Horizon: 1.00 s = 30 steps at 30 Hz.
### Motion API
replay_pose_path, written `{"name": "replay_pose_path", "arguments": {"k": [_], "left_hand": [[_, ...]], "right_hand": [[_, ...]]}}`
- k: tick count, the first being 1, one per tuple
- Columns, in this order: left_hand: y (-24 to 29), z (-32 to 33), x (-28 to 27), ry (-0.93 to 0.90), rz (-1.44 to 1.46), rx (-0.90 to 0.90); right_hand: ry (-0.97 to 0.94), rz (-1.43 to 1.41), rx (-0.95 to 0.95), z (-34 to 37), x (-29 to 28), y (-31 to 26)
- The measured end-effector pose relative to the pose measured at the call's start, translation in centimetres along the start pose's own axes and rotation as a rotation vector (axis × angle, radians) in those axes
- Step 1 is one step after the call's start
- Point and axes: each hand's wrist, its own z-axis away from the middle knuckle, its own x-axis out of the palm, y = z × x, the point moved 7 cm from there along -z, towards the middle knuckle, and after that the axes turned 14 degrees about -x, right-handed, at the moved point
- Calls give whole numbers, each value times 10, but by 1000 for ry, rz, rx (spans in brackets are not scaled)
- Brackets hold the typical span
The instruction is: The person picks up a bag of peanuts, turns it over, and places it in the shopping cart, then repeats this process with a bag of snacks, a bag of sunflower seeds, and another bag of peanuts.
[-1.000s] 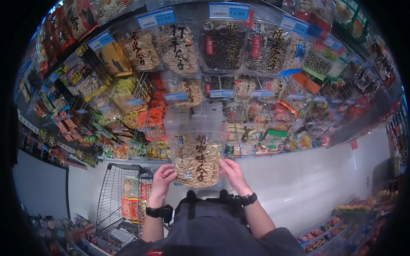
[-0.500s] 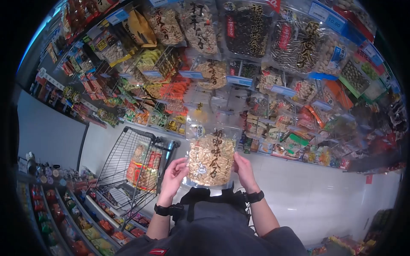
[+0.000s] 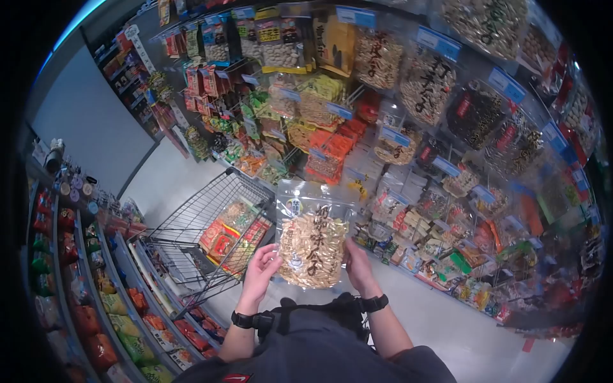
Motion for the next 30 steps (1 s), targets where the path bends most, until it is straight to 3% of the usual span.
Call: {"name": "replay_pose_path", "arguments": {"k": [2,7,9,11,13,15,17,23,30], "left_hand": [[8,5,-39,1,46,20],[-2,19,-139,-57,351,18],[-8,30,-173,-162,773,-53],[-27,33,-214,-118,805,-37],[-23,47,-228,-344,877,77],[-29,56,-246,-307,935,81],[-29,70,-267,10,793,3],[-38,79,-327,178,1002,105],[-62,37,-388,364,1122,16]], "right_hand": [[-25,-107,-67,-3,44,2],[-93,-34,-130,-1,138,24],[-101,-38,-165,-2,181,37],[-186,-55,-137,1,226,53],[-330,-35,-73,9,269,67],[-427,-52,-26,7,294,91],[-590,61,24,11,329,109],[-737,329,146,6,391,154],[-771,396,356,-117,432,194]]}}
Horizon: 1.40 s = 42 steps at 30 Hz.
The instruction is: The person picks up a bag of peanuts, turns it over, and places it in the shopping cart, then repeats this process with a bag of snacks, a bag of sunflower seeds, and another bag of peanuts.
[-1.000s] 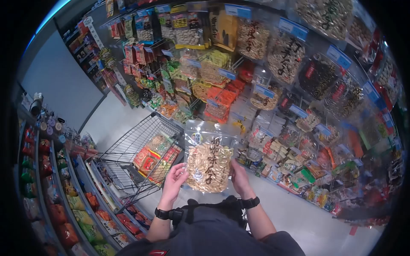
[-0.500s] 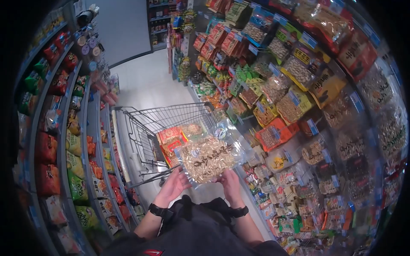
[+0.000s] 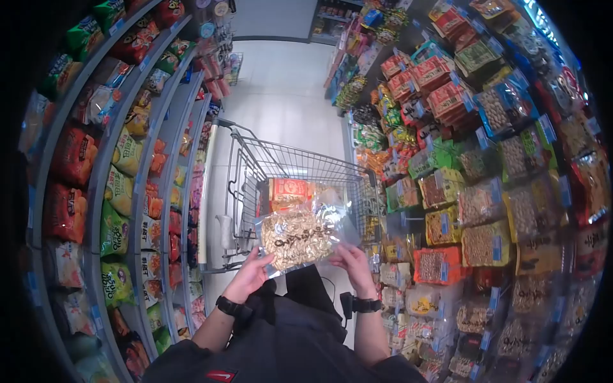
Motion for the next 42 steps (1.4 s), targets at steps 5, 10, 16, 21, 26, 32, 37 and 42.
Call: {"name": "replay_pose_path", "arguments": {"k": [5,10,16,21,26,32,37,42], "left_hand": [[45,-55,16,193,-132,-87],[71,-138,26,324,-317,-117],[97,-249,-13,565,-458,-155],[108,-323,-66,822,-654,-28],[119,-381,-132,973,-886,-7],[121,-419,-162,1061,-906,-104],[116,-438,-183,1020,-776,-52],[121,-450,-177,1045,-832,-11]], "right_hand": [[-3,74,79,-124,-47,-3],[-130,309,193,-229,-73,26],[-170,339,197,-326,-95,132],[-222,691,67,-373,-74,184],[-164,646,279,-399,-85,227],[-51,563,265,-425,-94,294],[27,449,245,-438,-97,325],[98,463,294,-446,-84,315]]}}
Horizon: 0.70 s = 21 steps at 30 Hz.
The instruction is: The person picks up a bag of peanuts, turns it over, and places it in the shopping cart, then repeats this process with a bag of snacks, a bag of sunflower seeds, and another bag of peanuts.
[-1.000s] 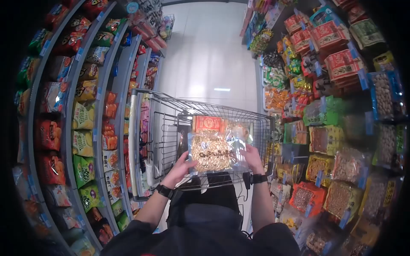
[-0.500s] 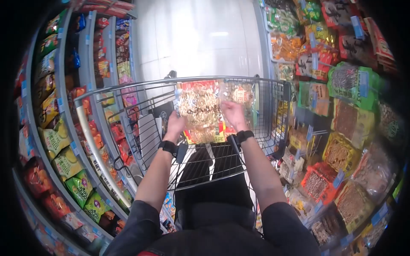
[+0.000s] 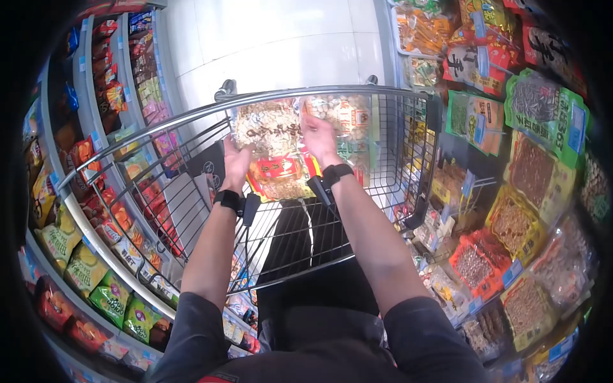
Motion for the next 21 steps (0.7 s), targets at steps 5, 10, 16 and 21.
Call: {"name": "replay_pose_path", "arguments": {"k": [5,10,16,21], "left_hand": [[-5,9,4,45,-131,107],[-39,48,22,-187,-515,39],[-68,125,17,-406,-644,34],[-67,159,-7,-432,-670,120]], "right_hand": [[-109,-181,36,8,10,14],[-199,-90,68,37,-18,4],[-165,-274,210,79,-67,13],[-100,-141,113,103,-109,32]]}}
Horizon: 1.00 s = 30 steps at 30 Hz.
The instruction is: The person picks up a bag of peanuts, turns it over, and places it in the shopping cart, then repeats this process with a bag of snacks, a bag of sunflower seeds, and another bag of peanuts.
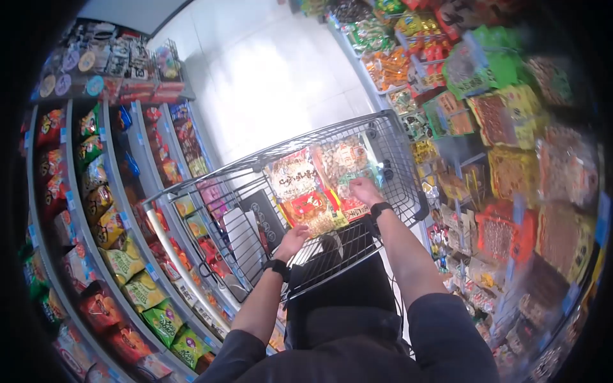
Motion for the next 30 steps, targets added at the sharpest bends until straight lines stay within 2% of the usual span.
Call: {"name": "replay_pose_path", "arguments": {"k": [2,4,6,8,9,10,11,12,13,14,16,18,19,20,21,22,24,25,28,30], "left_hand": [[0,19,-4,-48,33,11],[-6,26,-1,-63,16,45],[-9,44,8,-94,-138,104],[-2,87,27,-188,-326,194],[-4,107,38,-248,-343,176],[-14,123,52,-308,-364,159],[-21,134,64,-294,-402,253],[-34,143,77,-283,-442,346],[-40,152,84,-188,-522,465],[-50,157,91,-190,-538,494],[-66,167,96,83,-775,471],[-72,169,101,107,-778,472],[-77,171,102,129,-799,452],[-80,176,103,125,-789,453],[-87,171,105,110,-784,448],[-94,165,109,97,-785,448],[-102,172,112,181,-884,460],[-106,172,116,245,-904,524],[-120,170,131,263,-953,573],[-128,168,141,236,-948,626]], "right_hand": [[55,23,-23,25,-14,-14],[77,-17,-128,42,-23,-10],[111,-42,-156,68,-28,-5],[38,360,-345,102,-25,-8],[54,560,-436,147,-19,-39],[37,732,-395,167,-11,-27],[-25,752,-322,192,0,-18],[-68,805,-373,209,14,2],[-139,881,-341,244,27,-2],[-168,1154,-562,263,46,9],[163,1241,-712,321,65,16],[-94,971,-370,351,81,24],[3,912,-488,360,91,36],[-230,772,-257,356,97,71],[-455,762,-207,357,108,93],[-426,719,-193,388,108,77],[-217,730,-330,403,101,99],[-175,718,-323,415,93,105],[-82,616,-269,451,69,129],[-68,593,-152,475,49,147]]}}
